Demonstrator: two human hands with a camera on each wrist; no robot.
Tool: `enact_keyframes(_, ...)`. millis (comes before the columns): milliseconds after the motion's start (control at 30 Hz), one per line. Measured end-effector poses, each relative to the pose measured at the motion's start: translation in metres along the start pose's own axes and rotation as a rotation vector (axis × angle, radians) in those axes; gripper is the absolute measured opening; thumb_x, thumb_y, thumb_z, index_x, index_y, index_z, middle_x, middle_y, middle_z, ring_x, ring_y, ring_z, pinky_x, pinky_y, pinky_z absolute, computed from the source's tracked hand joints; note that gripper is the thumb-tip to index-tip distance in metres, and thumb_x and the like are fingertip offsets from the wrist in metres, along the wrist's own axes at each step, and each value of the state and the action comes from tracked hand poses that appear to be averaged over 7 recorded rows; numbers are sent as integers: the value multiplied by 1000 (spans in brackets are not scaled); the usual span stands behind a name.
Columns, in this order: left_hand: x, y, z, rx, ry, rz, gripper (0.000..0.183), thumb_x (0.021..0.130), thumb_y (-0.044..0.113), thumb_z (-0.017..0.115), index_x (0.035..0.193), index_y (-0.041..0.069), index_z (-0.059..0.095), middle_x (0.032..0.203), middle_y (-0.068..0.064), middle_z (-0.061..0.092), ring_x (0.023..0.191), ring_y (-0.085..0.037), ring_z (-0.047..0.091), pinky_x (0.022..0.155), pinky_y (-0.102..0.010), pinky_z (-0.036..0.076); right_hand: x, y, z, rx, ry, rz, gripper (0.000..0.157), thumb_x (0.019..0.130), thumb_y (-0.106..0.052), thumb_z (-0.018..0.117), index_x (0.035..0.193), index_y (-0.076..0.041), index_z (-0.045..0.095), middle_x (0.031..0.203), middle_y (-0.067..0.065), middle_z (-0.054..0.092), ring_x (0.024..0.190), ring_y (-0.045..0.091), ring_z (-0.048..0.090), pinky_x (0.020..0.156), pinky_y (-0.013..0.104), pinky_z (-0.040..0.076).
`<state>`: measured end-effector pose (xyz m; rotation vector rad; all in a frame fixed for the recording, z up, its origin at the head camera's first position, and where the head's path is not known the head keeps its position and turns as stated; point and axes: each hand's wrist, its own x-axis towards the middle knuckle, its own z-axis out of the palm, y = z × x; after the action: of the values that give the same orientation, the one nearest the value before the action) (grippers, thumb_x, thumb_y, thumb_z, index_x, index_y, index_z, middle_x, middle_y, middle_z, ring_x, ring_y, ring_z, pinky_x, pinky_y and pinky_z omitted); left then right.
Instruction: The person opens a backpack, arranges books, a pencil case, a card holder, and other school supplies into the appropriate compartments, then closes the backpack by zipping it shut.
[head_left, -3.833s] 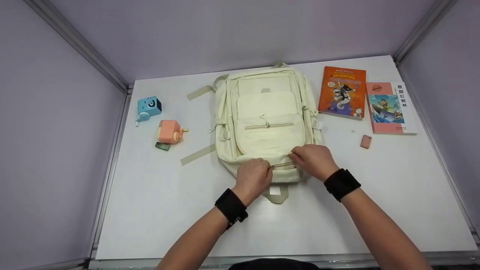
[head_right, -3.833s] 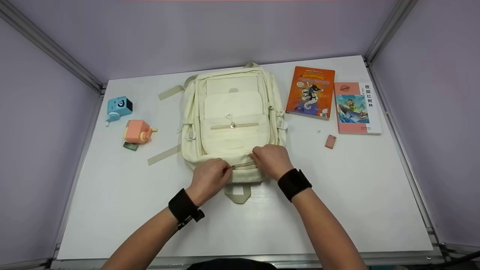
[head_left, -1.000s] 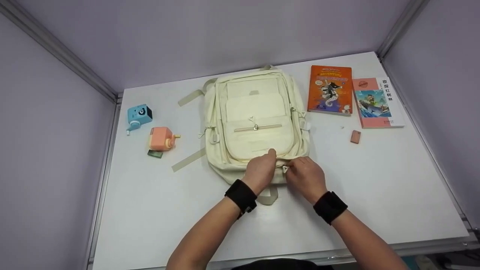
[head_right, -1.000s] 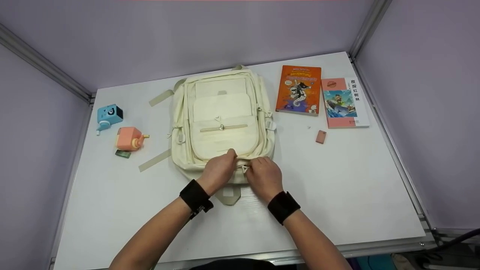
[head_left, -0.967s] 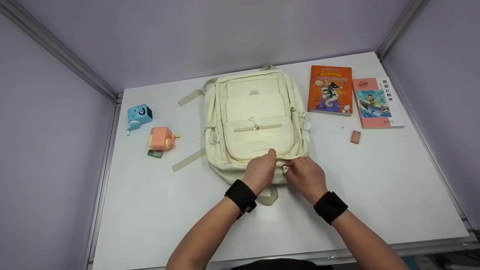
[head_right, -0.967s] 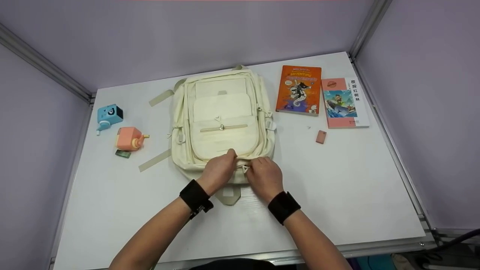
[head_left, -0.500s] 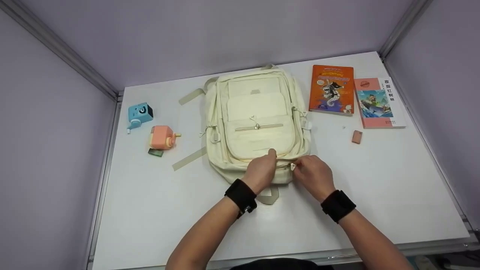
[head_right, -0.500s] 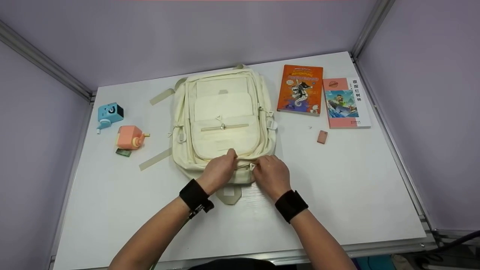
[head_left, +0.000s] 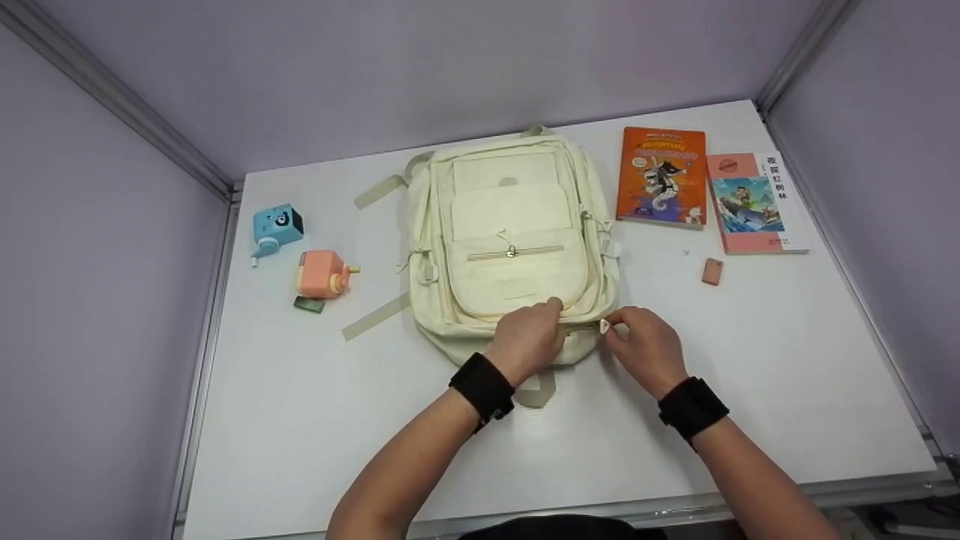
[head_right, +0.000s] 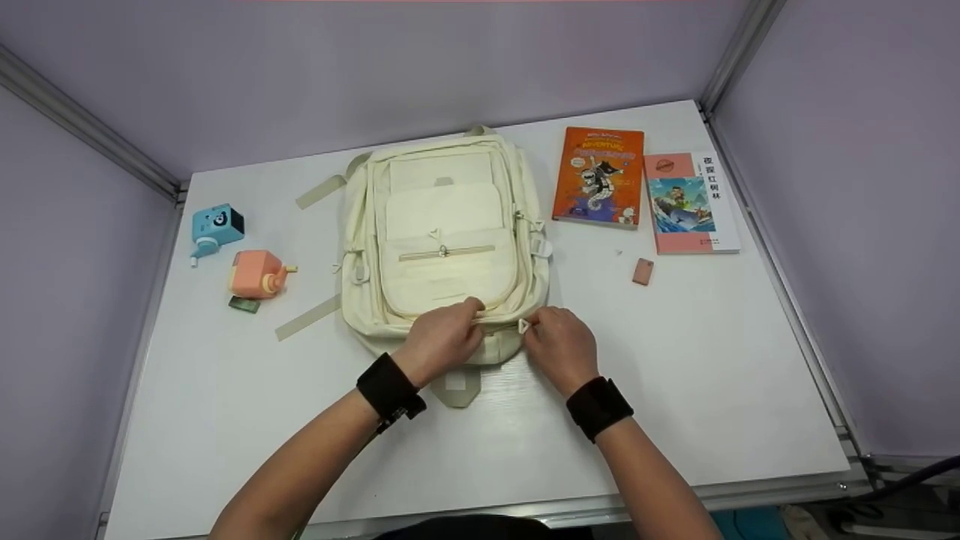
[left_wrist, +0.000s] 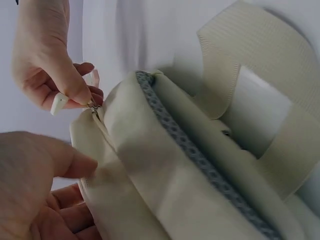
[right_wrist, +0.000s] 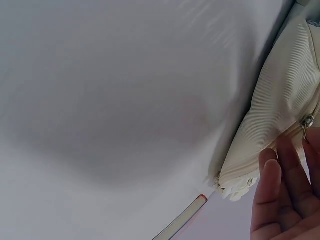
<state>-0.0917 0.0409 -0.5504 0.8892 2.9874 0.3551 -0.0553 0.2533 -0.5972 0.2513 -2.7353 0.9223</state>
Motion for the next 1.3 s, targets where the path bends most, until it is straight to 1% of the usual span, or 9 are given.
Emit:
enact_keyframes(167, 14, 18, -1, 131, -8, 63, 14, 98, 26, 63, 93, 14, 68, 82, -3, 68, 72, -24, 66, 57, -38, 53, 0, -3, -1, -5, -1, 23, 8, 87, -5, 77, 94, -8, 75, 91, 8, 73, 87, 31, 70, 73, 44, 54)
enact_keyframes(333, 28, 34, 3, 213, 13, 74, 22, 97, 35, 66, 83, 19, 72, 75, 1, 69, 67, -20, 65, 55, -35, 52, 0, -7, -2, 4, -5, 39, 8, 86, -5, 78, 93, -8, 76, 90, 8, 73, 87, 30, 70, 73, 44, 54)
enact_keyframes(467, 32, 40, 9, 220, -19, 25, 17, 96, 32, 68, 85, 19, 71, 73, 2, 69, 64, -19, 66, 54, -35, 53, 0, -8, -1, 21, -16, 55, 10, 86, -4, 78, 95, -7, 77, 92, 9, 73, 89, 30, 69, 75, 45, 54)
enact_keyframes(567, 31, 43, 14, 196, -9, -7, 11, 95, 25, 68, 89, 16, 67, 71, 1, 68, 63, -18, 67, 53, -35, 54, -1, -7, 0, 26, -20, 63, 11, 86, -4, 78, 96, -7, 77, 93, 9, 74, 89, 30, 70, 76, 45, 54)
enact_keyframes(800, 24, 37, 20, 96, 144, 30, 21, 90, 25, 74, 90, 9, 60, 66, -3, 66, 55, -22, 65, 50, -36, 53, 0, -4, 1, 20, -16, 53, 12, 86, 0, 76, 96, -7, 76, 95, 9, 74, 91, 29, 69, 76, 45, 55)
enact_keyframes(933, 24, 32, 20, 32, 87, 31, 27, 91, 28, 74, 96, 6, 59, 71, -5, 67, 57, -24, 66, 51, -38, 53, 1, -2, -1, 35, -26, 49, 13, 87, 2, 75, 97, -6, 75, 97, 10, 74, 91, 29, 70, 77, 45, 54)
enact_keyframes(1067, 25, 27, 18, -17, 4, 0, 20, 97, 21, 64, 101, 3, 57, 75, -7, 67, 60, -26, 67, 54, -39, 55, 2, 2, -3, 68, -39, 68, 14, 88, 1, 73, 100, -7, 76, 99, 10, 75, 88, 27, 70, 75, 45, 53)
enact_keyframes(1167, 25, 25, 17, -47, -35, -21, 12, 101, 14, 56, 102, 2, 56, 72, -7, 66, 60, -26, 67, 54, -39, 55, 3, 5, -6, 66, -33, 84, 15, 89, 0, 73, 102, -8, 75, 100, 9, 75, 81, 23, 68, 69, 42, 51)
enact_keyframes(1300, 24, 23, 15, -108, -66, -47, 13, 102, 15, 54, 101, 2, 55, 67, -7, 63, 60, -28, 67, 54, -40, 55, 6, 10, -10, 43, -37, 84, 13, 91, -3, 73, 103, -8, 74, 102, 9, 74, 82, 22, 68, 69, 41, 52)
